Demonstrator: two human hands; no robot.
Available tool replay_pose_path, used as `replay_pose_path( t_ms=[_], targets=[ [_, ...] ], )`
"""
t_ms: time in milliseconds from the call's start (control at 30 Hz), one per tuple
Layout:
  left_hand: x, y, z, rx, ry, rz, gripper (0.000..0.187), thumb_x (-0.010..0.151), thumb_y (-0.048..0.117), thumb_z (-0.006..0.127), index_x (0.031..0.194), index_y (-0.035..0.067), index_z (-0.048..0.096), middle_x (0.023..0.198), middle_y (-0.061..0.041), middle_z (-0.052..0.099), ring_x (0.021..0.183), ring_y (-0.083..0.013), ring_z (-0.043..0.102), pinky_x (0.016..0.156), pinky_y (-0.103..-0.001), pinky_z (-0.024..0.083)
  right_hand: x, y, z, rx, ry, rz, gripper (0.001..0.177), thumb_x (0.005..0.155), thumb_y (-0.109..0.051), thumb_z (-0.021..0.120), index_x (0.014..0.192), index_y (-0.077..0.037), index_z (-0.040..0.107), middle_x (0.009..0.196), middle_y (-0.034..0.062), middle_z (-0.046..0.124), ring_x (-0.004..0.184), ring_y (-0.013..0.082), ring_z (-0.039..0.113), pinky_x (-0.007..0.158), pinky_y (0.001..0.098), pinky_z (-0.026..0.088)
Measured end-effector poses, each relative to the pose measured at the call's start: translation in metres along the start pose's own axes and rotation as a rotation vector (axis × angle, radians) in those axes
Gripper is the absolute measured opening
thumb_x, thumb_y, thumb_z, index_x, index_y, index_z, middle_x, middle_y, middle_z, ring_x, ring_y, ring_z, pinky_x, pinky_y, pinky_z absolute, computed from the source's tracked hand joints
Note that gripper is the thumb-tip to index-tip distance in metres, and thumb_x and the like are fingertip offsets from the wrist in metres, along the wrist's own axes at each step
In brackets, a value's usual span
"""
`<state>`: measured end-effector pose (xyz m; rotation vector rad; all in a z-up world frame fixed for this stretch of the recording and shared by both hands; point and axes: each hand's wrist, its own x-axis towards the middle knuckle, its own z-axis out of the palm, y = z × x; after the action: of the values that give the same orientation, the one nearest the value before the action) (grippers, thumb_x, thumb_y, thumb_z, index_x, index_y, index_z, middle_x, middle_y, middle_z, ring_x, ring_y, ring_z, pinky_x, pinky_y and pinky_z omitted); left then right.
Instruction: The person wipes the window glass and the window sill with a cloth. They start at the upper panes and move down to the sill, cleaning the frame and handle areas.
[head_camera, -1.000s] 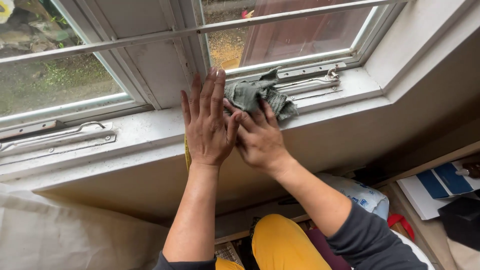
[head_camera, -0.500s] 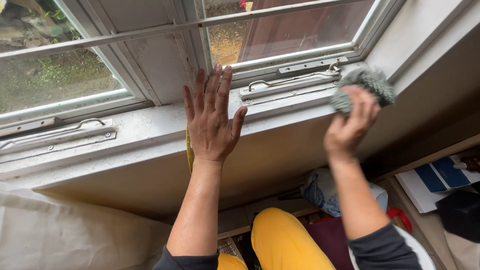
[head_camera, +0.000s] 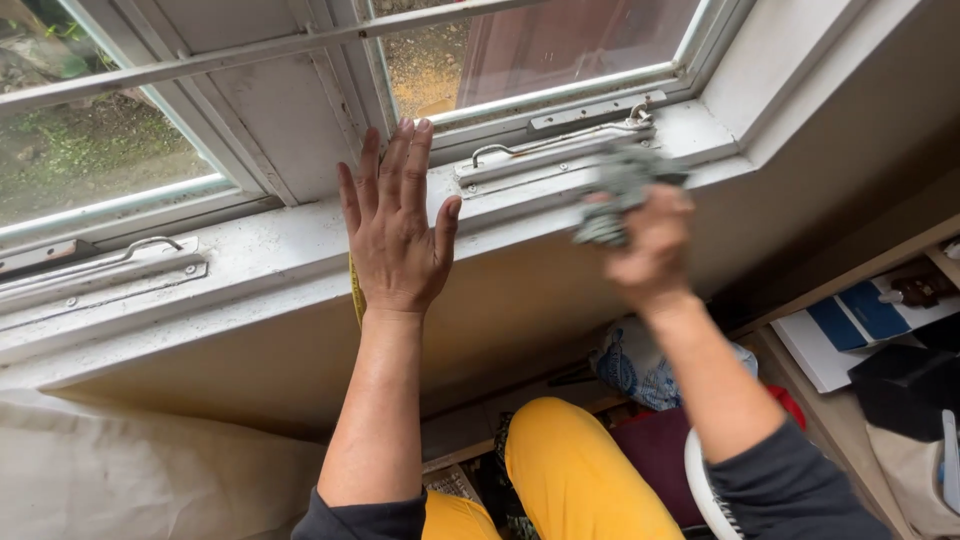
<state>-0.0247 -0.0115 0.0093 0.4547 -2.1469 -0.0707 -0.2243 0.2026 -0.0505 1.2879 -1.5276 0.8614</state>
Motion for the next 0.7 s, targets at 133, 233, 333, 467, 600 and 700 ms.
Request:
replay_pose_path(
  t_ms=[133, 233, 333, 467, 600, 700],
  targets=[
    [0.000, 0.003, -0.008, 0.010, -0.061, 0.016, 0.066, 0.108, 0.059, 0.026, 0.164, 0.025, 0.029, 0.168, 0.000, 0.037, 0.158, -0.0287, 0.024, 0.129, -0.056, 0.011, -0.021, 0.077, -0.050, -0.318, -0.122, 0.221, 0.037, 0.080, -0.009, 0.067, 0.116, -0.004, 0.073, 0.111, 0.0222, 0.062, 0.114, 0.0473, 0.057, 0.104, 0.0553, 0.037],
    [0.003, 0.003, -0.013, 0.025, -0.076, 0.033, 0.063, 0.110, 0.057, 0.028, 0.163, 0.022, 0.031, 0.168, 0.001, 0.038, 0.159, -0.0283, 0.027, 0.132, -0.055, 0.013, 0.016, 0.052, -0.051, -0.132, 0.009, 0.418, 0.028, 0.086, 0.002, 0.053, 0.112, -0.001, 0.063, 0.109, 0.0181, 0.066, 0.107, 0.0389, 0.058, 0.092, 0.0466, 0.046],
    [-0.002, 0.002, -0.003, 0.030, -0.066, 0.022, 0.066, 0.107, 0.060, 0.027, 0.164, 0.026, 0.029, 0.168, 0.002, 0.037, 0.158, -0.0281, 0.025, 0.130, -0.056, 0.013, 0.059, -0.022, -0.034, 0.167, 0.055, 0.553, 0.036, 0.089, 0.001, 0.054, 0.122, -0.011, 0.060, 0.108, 0.0089, 0.067, 0.107, 0.0293, 0.064, 0.096, 0.0414, 0.048],
    [0.000, -0.002, -0.001, 0.054, -0.048, 0.025, 0.069, 0.105, 0.064, 0.019, 0.165, 0.030, 0.027, 0.166, 0.002, 0.036, 0.157, -0.0267, 0.023, 0.127, -0.057, 0.016, 0.052, -0.095, 0.050, 0.024, -0.285, -0.034, 0.075, 0.071, -0.035, 0.077, 0.142, -0.021, 0.060, 0.153, 0.0116, 0.052, 0.141, 0.0366, 0.047, 0.117, 0.0518, 0.020],
    [-0.002, -0.001, 0.000, 0.059, -0.040, 0.021, 0.068, 0.105, 0.062, 0.023, 0.164, 0.028, 0.029, 0.164, 0.001, 0.039, 0.156, -0.0282, 0.027, 0.127, -0.058, 0.017, 0.049, -0.053, 0.033, 0.107, -0.283, -0.017, 0.072, 0.074, -0.019, 0.070, 0.145, -0.029, 0.061, 0.147, 0.0025, 0.054, 0.140, 0.0259, 0.049, 0.114, 0.0391, 0.032],
    [-0.002, 0.000, 0.001, 0.017, -0.039, 0.001, 0.069, 0.105, 0.064, 0.022, 0.165, 0.030, 0.028, 0.167, 0.003, 0.037, 0.157, -0.0267, 0.024, 0.128, -0.055, 0.014, 0.036, 0.011, 0.003, 0.079, -0.260, 0.099, 0.049, 0.082, -0.010, 0.071, 0.129, -0.023, 0.072, 0.126, 0.0048, 0.061, 0.125, 0.0280, 0.056, 0.110, 0.0427, 0.035]
  ],
)
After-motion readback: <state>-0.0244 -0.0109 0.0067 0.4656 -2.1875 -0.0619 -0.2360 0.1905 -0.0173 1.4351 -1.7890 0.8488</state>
